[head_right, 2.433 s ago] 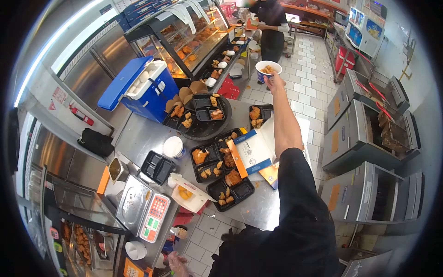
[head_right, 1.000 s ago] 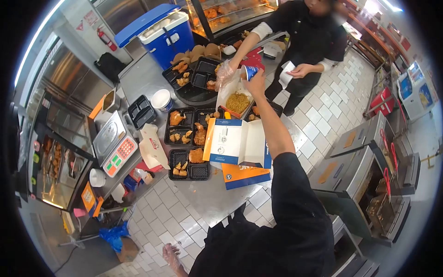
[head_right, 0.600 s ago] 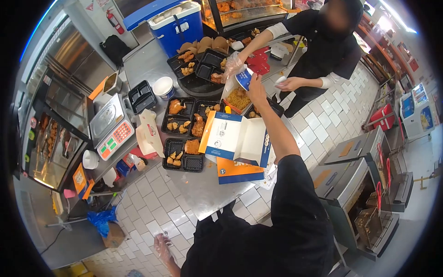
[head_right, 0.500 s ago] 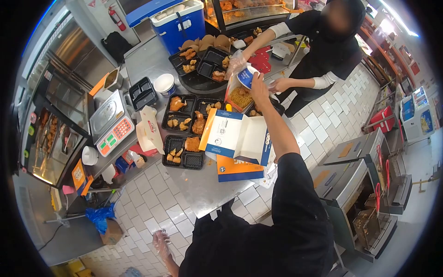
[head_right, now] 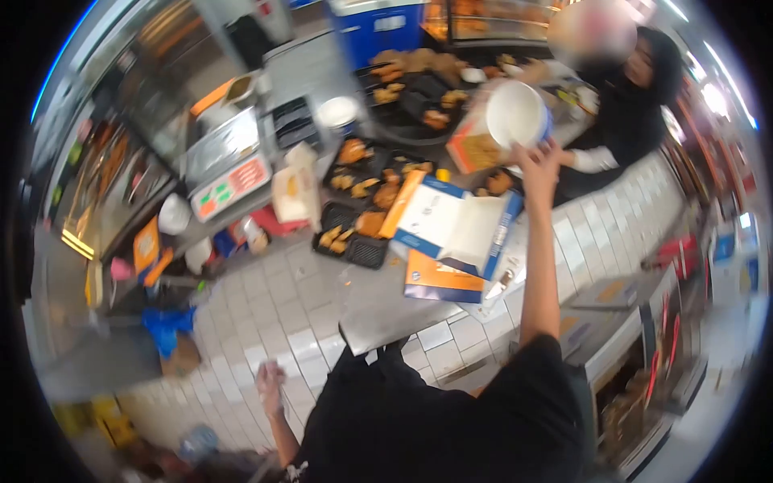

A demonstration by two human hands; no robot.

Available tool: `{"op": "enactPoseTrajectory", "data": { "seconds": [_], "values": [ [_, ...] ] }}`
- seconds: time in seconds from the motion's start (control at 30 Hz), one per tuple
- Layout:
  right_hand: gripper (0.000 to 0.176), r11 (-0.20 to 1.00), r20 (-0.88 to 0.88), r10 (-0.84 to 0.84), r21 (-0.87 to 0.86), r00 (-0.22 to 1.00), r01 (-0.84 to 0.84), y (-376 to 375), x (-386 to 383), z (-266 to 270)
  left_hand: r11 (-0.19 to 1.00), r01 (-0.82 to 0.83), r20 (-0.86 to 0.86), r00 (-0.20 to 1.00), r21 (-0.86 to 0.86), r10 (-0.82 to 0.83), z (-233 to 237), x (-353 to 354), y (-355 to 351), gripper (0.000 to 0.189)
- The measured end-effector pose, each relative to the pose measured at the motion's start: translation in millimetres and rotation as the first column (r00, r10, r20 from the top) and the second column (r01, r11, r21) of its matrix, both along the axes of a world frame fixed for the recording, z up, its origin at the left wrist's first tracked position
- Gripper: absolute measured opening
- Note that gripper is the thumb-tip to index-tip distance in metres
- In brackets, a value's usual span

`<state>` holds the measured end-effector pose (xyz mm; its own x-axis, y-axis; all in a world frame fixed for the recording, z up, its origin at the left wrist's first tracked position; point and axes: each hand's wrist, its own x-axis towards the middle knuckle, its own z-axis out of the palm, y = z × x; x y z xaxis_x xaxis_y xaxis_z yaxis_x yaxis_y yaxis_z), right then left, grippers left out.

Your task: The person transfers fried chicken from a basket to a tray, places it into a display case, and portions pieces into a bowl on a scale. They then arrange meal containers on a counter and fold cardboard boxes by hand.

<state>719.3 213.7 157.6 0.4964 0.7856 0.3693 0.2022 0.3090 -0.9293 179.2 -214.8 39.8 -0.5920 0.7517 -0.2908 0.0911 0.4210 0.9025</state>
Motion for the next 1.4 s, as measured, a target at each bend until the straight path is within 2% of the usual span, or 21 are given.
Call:
{"op": "enactPoseTrajectory", "data": {
  "seconds": [0.1, 0.23, 0.33, 0.4, 0.63, 0.73, 0.77, 0.8, 0.83, 0.87, 0.93, 0.97, 1.0, 1.03, 1.1, 1.13, 1.17, 1.2, 1.23, 1.33, 1.4],
  "values": [
    [0.053, 0.883, -0.261, 0.373, -0.195, 0.890, -0.427, -80.6, -97.9, 13.0, 0.998, 0.061, -0.009, 0.998, 0.020, -0.060, 3.1, -16.0, 30.0, 0.037],
    [0.049, 0.487, -0.637, 0.437, -0.426, 0.635, -0.762, -142.7, -230.9, -74.9, 0.986, 0.150, 0.064, 0.986, 0.068, -0.155, 8.6, -38.0, 69.3, 0.033],
    [0.041, 0.310, -0.912, 0.307, -0.176, 0.274, -0.934, -168.2, -350.7, -110.1, 0.984, 0.112, 0.215, 0.967, 0.141, -0.141, -10.6, -63.3, 83.0, 0.028],
    [0.039, 0.284, -0.944, 0.283, -0.085, 0.169, -0.955, -153.6, -426.2, -122.5, 0.983, 0.118, 0.229, 0.962, 0.141, -0.149, -17.9, -86.9, 86.6, 0.027],
    [0.037, 0.468, -0.919, 0.252, -0.159, 0.304, -0.869, 38.7, -638.2, -134.3, 0.991, 0.034, 0.276, 0.959, 0.133, -0.070, -28.2, -186.4, 92.4, 0.027],
    [0.041, 0.537, -0.930, 0.291, -0.035, 0.224, -0.843, 98.1, -678.5, -122.2, 0.977, 0.017, 0.164, 0.985, 0.215, -0.053, -18.0, -236.5, 115.8, 0.027],
    [0.043, 0.539, -0.918, 0.289, -0.078, 0.271, -0.839, 93.1, -681.3, -97.2, 0.968, 0.008, 0.120, 0.992, 0.251, -0.039, -14.8, -264.3, 136.7, 0.033],
    [0.047, 0.565, -0.854, 0.310, -0.187, 0.417, -0.803, 85.7, -686.1, -81.1, 0.931, 0.079, -0.156, 0.987, 0.356, -0.024, -45.4, -311.7, 168.3, 0.043],
    [0.051, 0.597, -0.770, 0.317, -0.292, 0.554, -0.747, 71.4, -687.2, -74.5, 0.893, 0.180, -0.396, 0.918, 0.413, -0.002, 5.0, -338.9, 204.0, 0.051],
    [0.055, 0.632, -0.665, 0.310, -0.389, 0.679, -0.670, 53.4, -685.5, -77.4, 0.890, 0.401, -0.960, 0.252, 0.216, 0.119, -41.4, -422.2, 251.5, 0.056],
    [0.049, 0.611, -0.369, 0.536, -0.451, 0.759, -0.651, 19.2, -670.2, -123.1, 0.965, 0.096, -0.836, 0.525, 0.243, 0.158, 89.0, -448.8, 327.5, 0.059],
    [0.044, 0.472, -0.436, 0.654, -0.404, 0.618, -0.784, -12.2, -652.1, -135.7, 0.998, -0.062, -0.642, 0.765, 0.018, 0.059, 176.8, -439.8, 349.0, 0.063],
    [0.036, 0.412, -0.266, 0.818, -0.348, 0.510, -0.842, -34.4, -629.6, -180.2, 0.917, 0.096, -0.914, 0.165, 0.388, 0.370, 113.9, -515.1, 402.1, 0.069],
    [0.035, 0.311, -0.241, 0.847, -0.500, 0.475, -0.808, -69.0, -602.9, -194.8, 0.901, -0.023, -0.484, 0.837, 0.433, 0.254, 213.8, -456.7, 391.2, 0.077],
    [0.038, 0.176, -0.391, 0.788, -0.598, 0.476, -0.782, -149.3, -548.6, -198.3, 0.868, -0.164, -0.578, 0.686, 0.468, 0.441, 161.5, -532.6, 469.0, 0.078],
    [0.038, 0.277, -0.242, 0.811, -0.643, 0.533, -0.714, -182.3, -519.1, -222.0, 0.840, -0.225, -0.586, 0.627, 0.494, 0.513, 146.5, -555.2, 489.3, 0.077],
    [0.040, 0.262, -0.317, 0.717, -0.702, 0.620, -0.662, -213.4, -490.1, -218.2, 0.805, -0.285, -0.588, 0.563, 0.520, 0.580, 132.9, -576.9, 509.0, 0.076],
    [0.037, 0.429, -0.208, 0.666, -0.679, 0.716, -0.596, -246.3, -450.1, -270.8, 0.763, -0.342, -0.557, 0.531, 0.549, 0.639, 128.2, -584.7, 518.9, 0.073],
    [0.036, 0.324, -0.442, 0.430, -0.739, 0.788, -0.591, -272.1, -420.4, -262.4, 0.731, -0.381, -0.432, 0.618, 0.566, 0.657, 136.2, -578.9, 523.0, 0.070],
    [0.037, 0.378, -0.373, 0.038, -0.853, 0.927, -0.359, -339.4, -356.7, -246.3, 0.669, -0.519, 0.224, 0.848, 0.532, 0.479, 196.7, -535.8, 488.6, 0.058],
    [0.034, 0.454, -0.241, -0.076, -0.872, 0.967, -0.182, -373.6, -344.1, -238.4, 0.531, -0.550, 0.189, 0.788, 0.645, 0.586, 189.9, -561.3, 508.4, 0.048]
  ]
}}
